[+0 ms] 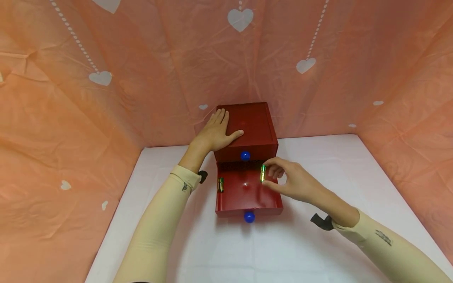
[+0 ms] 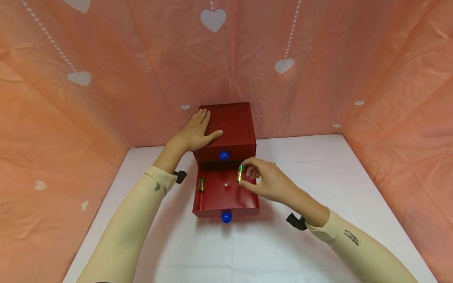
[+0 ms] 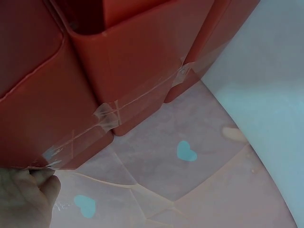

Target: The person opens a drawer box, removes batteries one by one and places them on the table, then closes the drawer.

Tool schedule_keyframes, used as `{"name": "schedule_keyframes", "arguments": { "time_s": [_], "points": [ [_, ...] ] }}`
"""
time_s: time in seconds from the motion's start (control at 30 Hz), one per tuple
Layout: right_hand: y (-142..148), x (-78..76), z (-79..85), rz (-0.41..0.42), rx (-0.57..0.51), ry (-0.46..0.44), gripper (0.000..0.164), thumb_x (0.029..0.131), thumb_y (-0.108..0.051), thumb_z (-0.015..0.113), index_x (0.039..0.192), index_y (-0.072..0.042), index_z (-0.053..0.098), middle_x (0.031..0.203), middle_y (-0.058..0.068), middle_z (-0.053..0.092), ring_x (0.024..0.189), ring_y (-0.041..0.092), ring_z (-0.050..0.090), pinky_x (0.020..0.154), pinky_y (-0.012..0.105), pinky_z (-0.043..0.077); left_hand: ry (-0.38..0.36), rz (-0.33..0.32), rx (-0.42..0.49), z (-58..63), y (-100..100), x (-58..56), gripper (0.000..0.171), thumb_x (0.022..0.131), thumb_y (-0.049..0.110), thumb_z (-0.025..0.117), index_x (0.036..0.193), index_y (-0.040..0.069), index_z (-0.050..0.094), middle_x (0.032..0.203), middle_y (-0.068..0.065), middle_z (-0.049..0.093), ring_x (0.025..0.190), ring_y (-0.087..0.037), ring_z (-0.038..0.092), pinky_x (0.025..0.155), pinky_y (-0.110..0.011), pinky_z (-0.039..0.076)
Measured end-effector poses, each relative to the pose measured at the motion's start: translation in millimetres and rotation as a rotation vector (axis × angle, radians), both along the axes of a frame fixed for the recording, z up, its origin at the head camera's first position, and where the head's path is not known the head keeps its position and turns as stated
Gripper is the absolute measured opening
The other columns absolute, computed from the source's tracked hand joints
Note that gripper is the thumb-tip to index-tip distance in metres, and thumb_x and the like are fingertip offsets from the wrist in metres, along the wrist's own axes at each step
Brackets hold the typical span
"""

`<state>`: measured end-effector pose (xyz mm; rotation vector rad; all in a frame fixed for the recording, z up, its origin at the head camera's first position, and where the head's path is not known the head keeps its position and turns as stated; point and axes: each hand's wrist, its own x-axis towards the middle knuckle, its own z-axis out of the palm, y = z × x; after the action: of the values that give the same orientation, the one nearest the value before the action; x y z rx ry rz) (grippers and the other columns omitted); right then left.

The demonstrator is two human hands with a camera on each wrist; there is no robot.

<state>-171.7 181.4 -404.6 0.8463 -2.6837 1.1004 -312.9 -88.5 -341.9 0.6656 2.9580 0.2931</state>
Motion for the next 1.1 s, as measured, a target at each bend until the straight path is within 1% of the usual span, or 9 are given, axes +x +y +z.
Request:
{"name": "schedule_keyframes", "arguments": {
  "time_s": [0.17,0.33,0.6,0.77,1.0,1.1],
  "points": [
    [9,0.8,-0.3,-0.019,-0.010,0.003,0.043,0.088,-0.015,0.091,0.124,-0.008,0.069,0.093,-0.007,0.070,0.088,0.012,0.066,0.083,0.033,0.061,0.000,-0.005,0.001,0.4,-1,-0.1,0.101,0.107,0.074,0.034,0.172,0.004,0.001,0.180,-0.015,-0.006,0.166,-0.025,-0.013,0.133,-0.035,-0.010],
    [20,1.0,-3.6,-0.019,-0.002,0.004,0.044,0.087,-0.014,0.091,0.125,-0.009,0.068,0.093,-0.004,0.070,0.088,0.012,0.066,0.083,0.031,0.060,-0.003,-0.007,0.001,0.8,-1,-0.2,0.101,0.108,0.074,0.034,0.172,0.004,0.001,0.180,-0.015,-0.006,0.166,-0.025,-0.013,0.133,-0.035,-0.011],
    [38,-0.6,-12.0,-0.051,0.002,0.016,0.043,0.086,-0.011,0.091,0.122,-0.009,0.068,0.091,-0.007,0.068,0.085,0.013,0.066,0.080,0.026,0.059,0.000,-0.009,0.007,0.5,-1,-1.2,0.101,0.108,0.073,0.034,0.172,0.003,0.001,0.180,-0.016,-0.005,0.167,-0.025,-0.012,0.133,-0.035,-0.010],
    [48,-1.5,-19.5,-0.052,-0.009,0.011,0.042,0.086,-0.010,0.091,0.122,-0.009,0.068,0.091,-0.007,0.068,0.084,0.012,0.065,0.080,0.027,0.059,0.004,-0.012,0.001,-0.1,-1,-1.7,0.101,0.108,0.073,0.034,0.172,0.003,0.001,0.180,-0.016,-0.005,0.167,-0.026,-0.012,0.133,-0.035,-0.010],
    [59,-4.7,-26.9,-0.030,-0.011,0.035,0.043,0.086,-0.007,0.091,0.122,-0.007,0.068,0.090,-0.009,0.069,0.083,0.022,0.069,0.079,0.027,0.059,0.007,-0.013,-0.003,-0.1,0,-2.1,0.100,0.108,0.072,0.034,0.172,0.002,0.001,0.180,-0.017,-0.005,0.166,-0.026,-0.012,0.133,-0.035,-0.010],
    [64,-6.2,-28.0,-0.019,-0.010,0.031,0.044,0.086,-0.007,0.090,0.123,-0.006,0.067,0.089,-0.010,0.069,0.083,0.023,0.069,0.080,0.027,0.059,0.009,-0.013,-0.005,0.0,0,-1.8,0.100,0.108,0.072,0.034,0.172,0.002,0.001,0.180,-0.017,-0.005,0.167,-0.026,-0.012,0.133,-0.035,-0.010]
  ]
}}
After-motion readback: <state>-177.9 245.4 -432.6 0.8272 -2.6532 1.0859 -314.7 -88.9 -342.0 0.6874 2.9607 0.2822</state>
